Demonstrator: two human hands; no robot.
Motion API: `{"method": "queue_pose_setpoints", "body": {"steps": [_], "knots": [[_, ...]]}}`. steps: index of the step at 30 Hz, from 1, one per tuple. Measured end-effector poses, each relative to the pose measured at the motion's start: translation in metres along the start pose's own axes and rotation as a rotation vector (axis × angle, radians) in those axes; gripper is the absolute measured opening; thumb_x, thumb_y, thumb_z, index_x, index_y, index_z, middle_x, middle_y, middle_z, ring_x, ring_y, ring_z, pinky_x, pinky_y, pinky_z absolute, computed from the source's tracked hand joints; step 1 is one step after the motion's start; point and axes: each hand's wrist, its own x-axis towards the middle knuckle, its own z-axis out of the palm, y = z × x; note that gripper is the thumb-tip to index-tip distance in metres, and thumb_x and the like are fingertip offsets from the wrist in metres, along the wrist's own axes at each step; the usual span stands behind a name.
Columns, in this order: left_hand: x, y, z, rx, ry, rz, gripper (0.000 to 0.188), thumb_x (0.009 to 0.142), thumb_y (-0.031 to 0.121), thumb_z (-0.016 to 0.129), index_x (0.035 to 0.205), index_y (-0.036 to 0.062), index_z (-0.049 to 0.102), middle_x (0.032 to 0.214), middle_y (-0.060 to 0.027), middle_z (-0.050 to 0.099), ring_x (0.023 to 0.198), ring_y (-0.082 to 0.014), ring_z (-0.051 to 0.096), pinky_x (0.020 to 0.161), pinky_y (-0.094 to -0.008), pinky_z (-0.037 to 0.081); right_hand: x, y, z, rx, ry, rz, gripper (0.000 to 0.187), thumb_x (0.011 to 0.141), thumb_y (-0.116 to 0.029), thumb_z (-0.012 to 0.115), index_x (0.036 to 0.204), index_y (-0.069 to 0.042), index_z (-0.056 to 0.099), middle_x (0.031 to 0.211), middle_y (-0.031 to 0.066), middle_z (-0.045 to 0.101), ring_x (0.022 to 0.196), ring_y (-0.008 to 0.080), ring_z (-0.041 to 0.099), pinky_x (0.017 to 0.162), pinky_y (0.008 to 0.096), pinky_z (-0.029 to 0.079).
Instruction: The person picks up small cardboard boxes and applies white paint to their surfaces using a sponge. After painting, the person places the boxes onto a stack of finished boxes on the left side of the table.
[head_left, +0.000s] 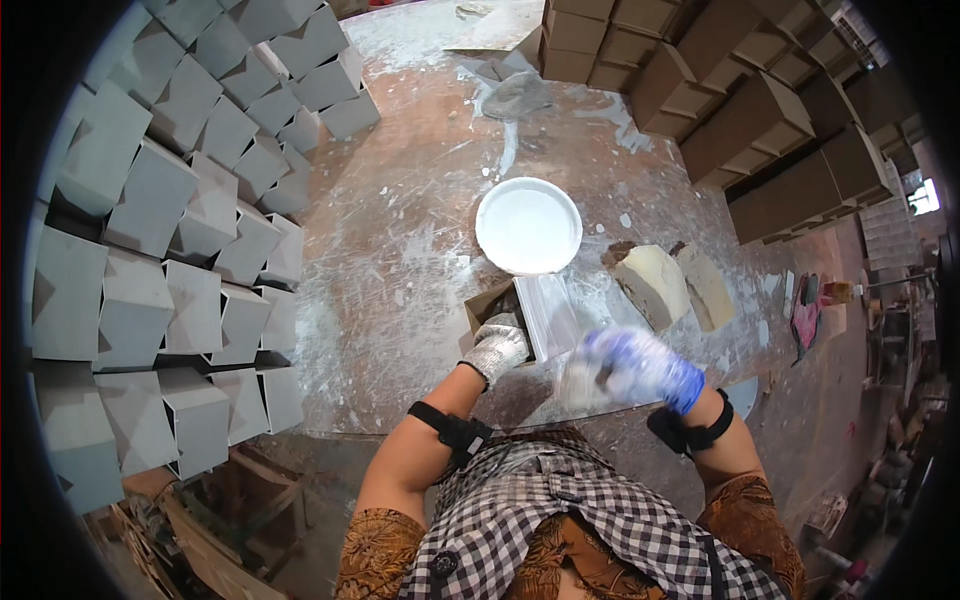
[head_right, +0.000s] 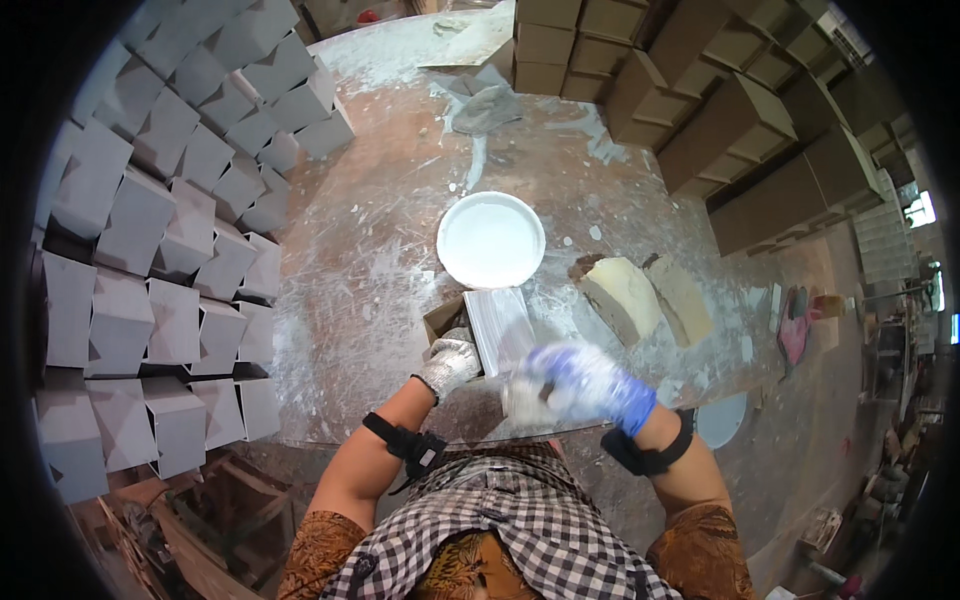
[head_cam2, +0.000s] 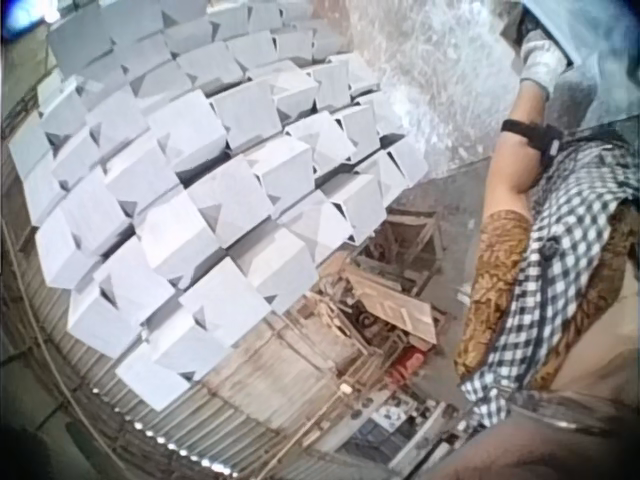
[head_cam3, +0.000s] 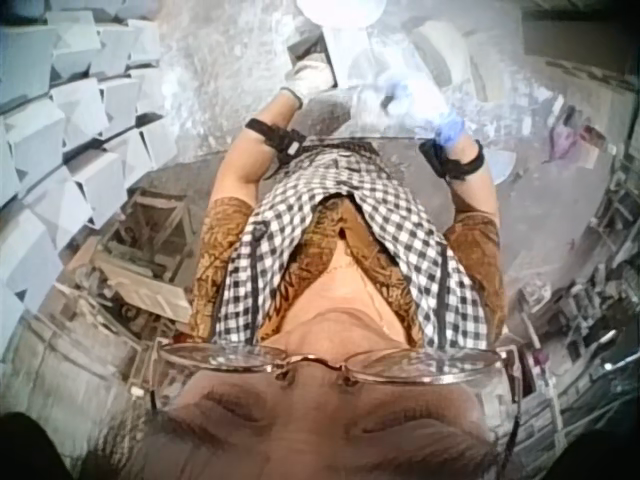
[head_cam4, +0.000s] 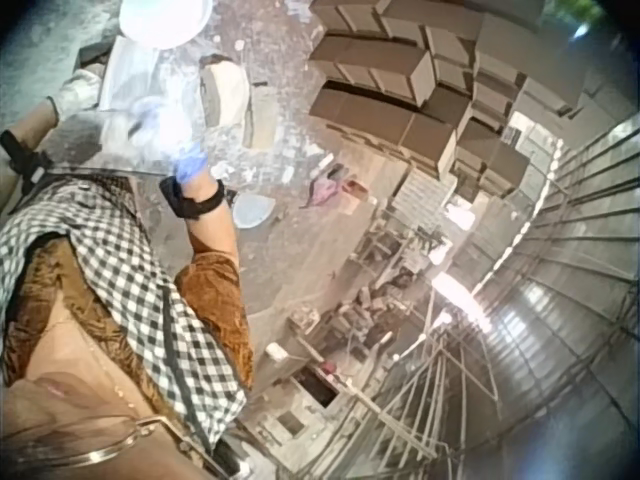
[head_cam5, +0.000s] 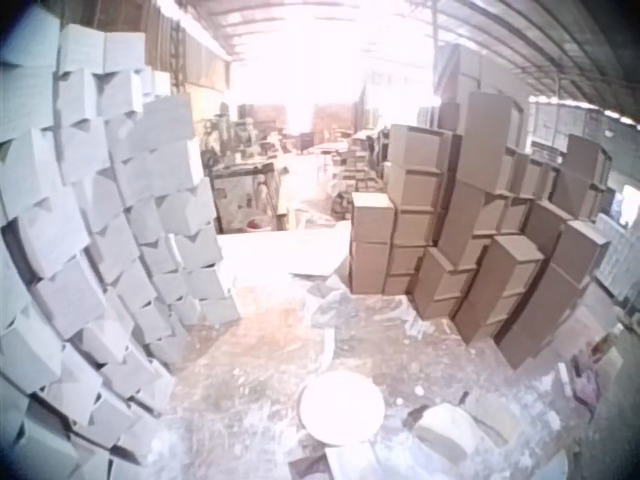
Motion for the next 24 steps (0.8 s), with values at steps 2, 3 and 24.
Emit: {"method": "queue_pose_setpoints", "body": {"steps": [2,3,24], "knots": [[-0.01,0.002,-0.009,-0.118,0.04,-0.03,0.034,0.09,0.028,0.046,0.115,0.0116,0.064,0.107,-0.0135,0.067,0.098,-0.0276,0.065,0.071,-0.051,0.053,0.013,0.022,-0.012,0.228,0.176,0.157,0.046,0.064,-0.002,0.071,0.11,-0.007,0.062,0.1,0.0154,0.062,0.092,0.0258,0.063,0.085,0.0348,0.051],[-0.01,0.0,-0.009,-0.163,0.082,-0.027,0.034,0.09,0.028,0.047,0.111,0.0102,0.066,0.105,-0.0149,0.067,0.097,-0.0294,0.065,0.073,-0.0486,0.053,0.025,0.034,-0.016,0.063,0.288,0.115,0.049,0.063,-0.002,0.072,0.11,-0.007,0.062,0.102,0.0146,0.062,0.095,0.0263,0.062,0.087,0.0348,0.05],[0.052,-0.051,0.086,-0.906,0.172,0.169,0.048,0.101,0.035,0.016,0.141,0.0161,0.035,0.144,-0.0049,0.039,0.128,-0.0239,0.041,0.105,-0.0368,0.037,0.079,0.085,0.021,0.956,0.525,-0.127,0.028,0.079,-0.014,0.064,0.104,-0.003,0.058,0.1,0.0093,0.06,0.094,0.024,0.061,0.091,0.0368,0.05]]}}
